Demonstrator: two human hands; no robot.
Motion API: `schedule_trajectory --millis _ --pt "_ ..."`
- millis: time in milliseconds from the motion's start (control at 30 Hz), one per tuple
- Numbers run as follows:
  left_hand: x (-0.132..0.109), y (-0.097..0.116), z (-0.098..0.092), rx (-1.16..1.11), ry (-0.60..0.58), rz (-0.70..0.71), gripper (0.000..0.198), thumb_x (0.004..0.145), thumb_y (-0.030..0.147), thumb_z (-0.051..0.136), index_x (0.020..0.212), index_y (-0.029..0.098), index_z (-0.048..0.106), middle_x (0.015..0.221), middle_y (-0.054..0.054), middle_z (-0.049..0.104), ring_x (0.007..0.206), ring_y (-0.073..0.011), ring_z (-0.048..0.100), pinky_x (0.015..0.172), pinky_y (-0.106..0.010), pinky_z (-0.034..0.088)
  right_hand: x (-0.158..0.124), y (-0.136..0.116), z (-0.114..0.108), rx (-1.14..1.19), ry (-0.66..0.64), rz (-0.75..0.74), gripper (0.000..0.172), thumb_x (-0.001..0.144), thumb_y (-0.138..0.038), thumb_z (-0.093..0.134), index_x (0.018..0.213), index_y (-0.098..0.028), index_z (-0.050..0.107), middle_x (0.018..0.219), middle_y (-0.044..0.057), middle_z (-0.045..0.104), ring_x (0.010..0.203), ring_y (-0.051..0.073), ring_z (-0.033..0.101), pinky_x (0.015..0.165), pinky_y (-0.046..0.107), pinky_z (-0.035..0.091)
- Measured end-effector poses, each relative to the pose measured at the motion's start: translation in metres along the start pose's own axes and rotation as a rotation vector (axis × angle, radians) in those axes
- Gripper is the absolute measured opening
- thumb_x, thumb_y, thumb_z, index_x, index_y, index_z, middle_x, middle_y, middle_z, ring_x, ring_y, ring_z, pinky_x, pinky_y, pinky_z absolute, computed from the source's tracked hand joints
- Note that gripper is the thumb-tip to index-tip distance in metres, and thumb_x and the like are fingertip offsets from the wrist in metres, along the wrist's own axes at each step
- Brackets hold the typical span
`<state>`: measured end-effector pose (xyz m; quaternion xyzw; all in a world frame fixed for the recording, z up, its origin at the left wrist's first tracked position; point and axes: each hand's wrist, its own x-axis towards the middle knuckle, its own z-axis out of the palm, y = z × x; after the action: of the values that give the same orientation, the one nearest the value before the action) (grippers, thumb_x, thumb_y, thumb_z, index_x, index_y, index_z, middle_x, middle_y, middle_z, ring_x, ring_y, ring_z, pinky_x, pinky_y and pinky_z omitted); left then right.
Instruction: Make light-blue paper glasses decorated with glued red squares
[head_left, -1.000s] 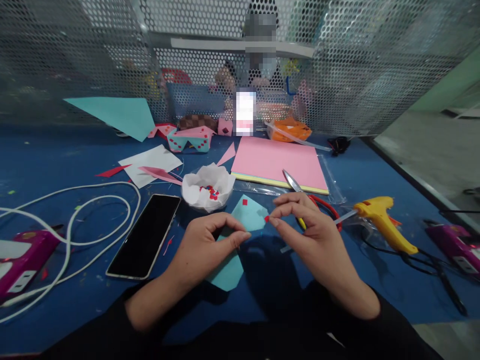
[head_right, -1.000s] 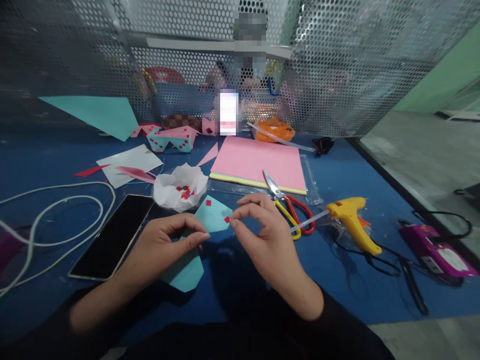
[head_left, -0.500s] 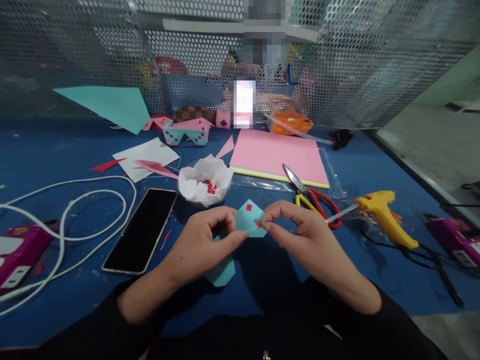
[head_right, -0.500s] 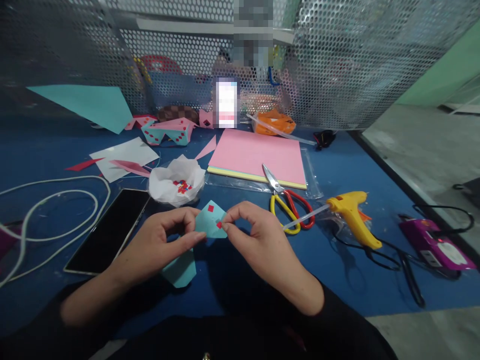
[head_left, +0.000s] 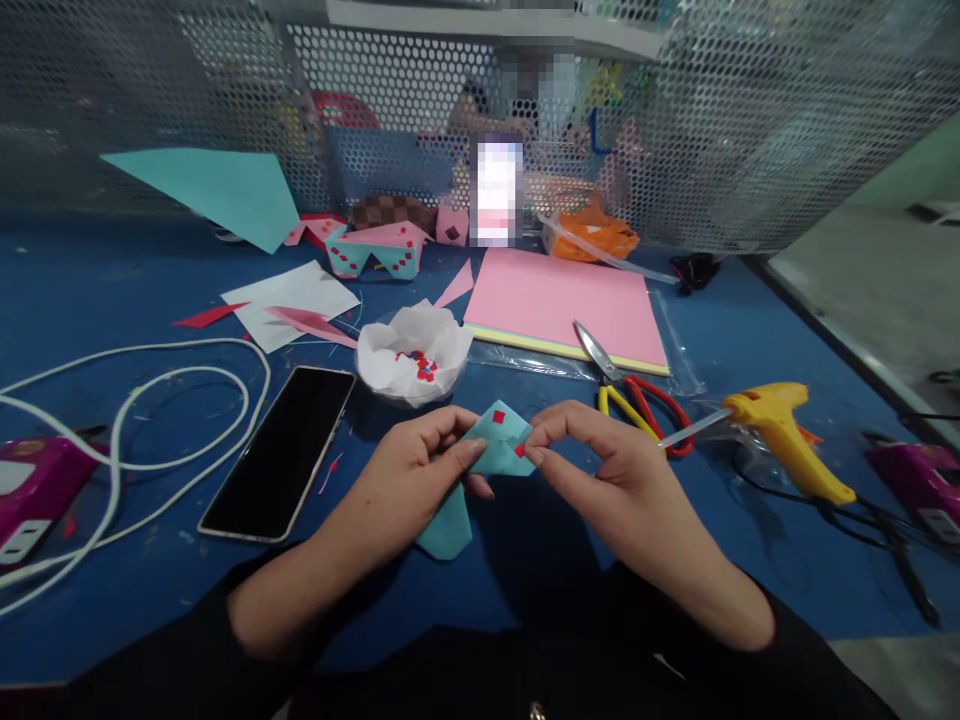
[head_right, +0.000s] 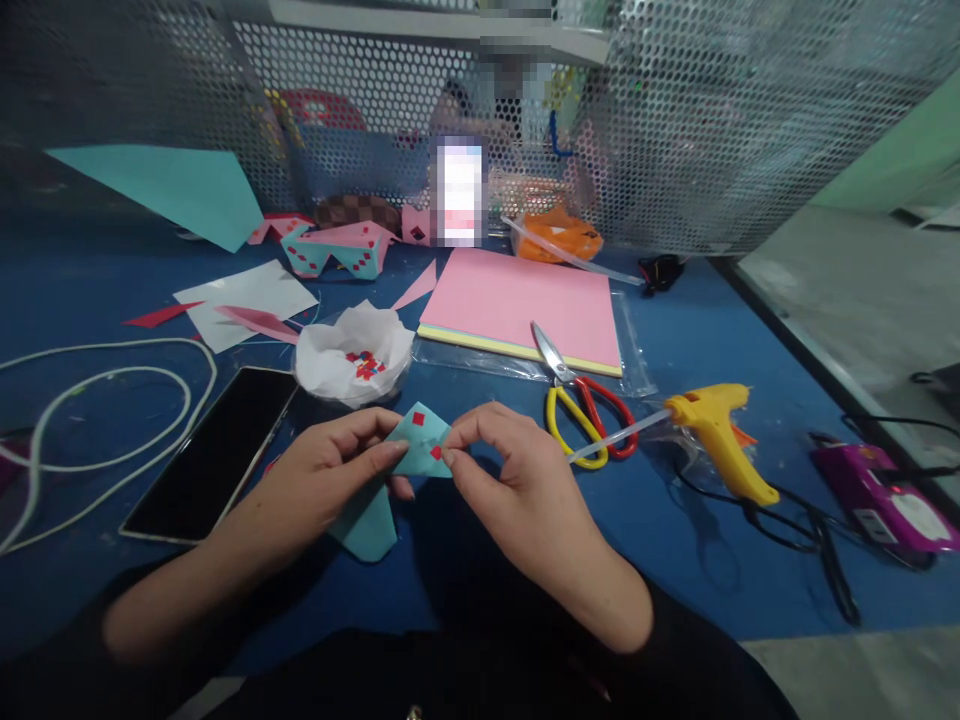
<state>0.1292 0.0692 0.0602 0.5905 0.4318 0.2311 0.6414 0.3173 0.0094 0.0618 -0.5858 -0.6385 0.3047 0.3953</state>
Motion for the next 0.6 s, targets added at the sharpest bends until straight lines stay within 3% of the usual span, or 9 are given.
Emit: schedule_trajectory --millis 233,600 --pt "-0.003 -0.001 0.002 0.055 0.038 -0.016 0.017 0.087 0.035 0.061 0.088 0.019 0.068 0.053 0.004 0.062 0.048 -0.0117 0.056 0.046 -0.021 0.036 -0.003 0.004 0.007 -0.089 0.009 -0.112 0.011 0.091 -0.016 0.058 0.085 -0.023 0.064 0.104 0.004 0.065 0.101 0.018 0.063 0.088 0.034 0.048" --pt "-0.004 0.003 0.006 0.016 0.03 0.003 0.016 0.081 0.033 0.065 0.072 0.02 0.071 0.047 0.005 0.056 0.042 -0.0104 0.051 0.039 -0.019 0.035 -0.007 0.005 0.014 -0.183 0.023 -0.137 0.011 0.092 -0.015 0.055 0.088 -0.024 0.06 0.11 0.006 0.061 0.109 0.02 0.06 0.092 0.037 0.046"
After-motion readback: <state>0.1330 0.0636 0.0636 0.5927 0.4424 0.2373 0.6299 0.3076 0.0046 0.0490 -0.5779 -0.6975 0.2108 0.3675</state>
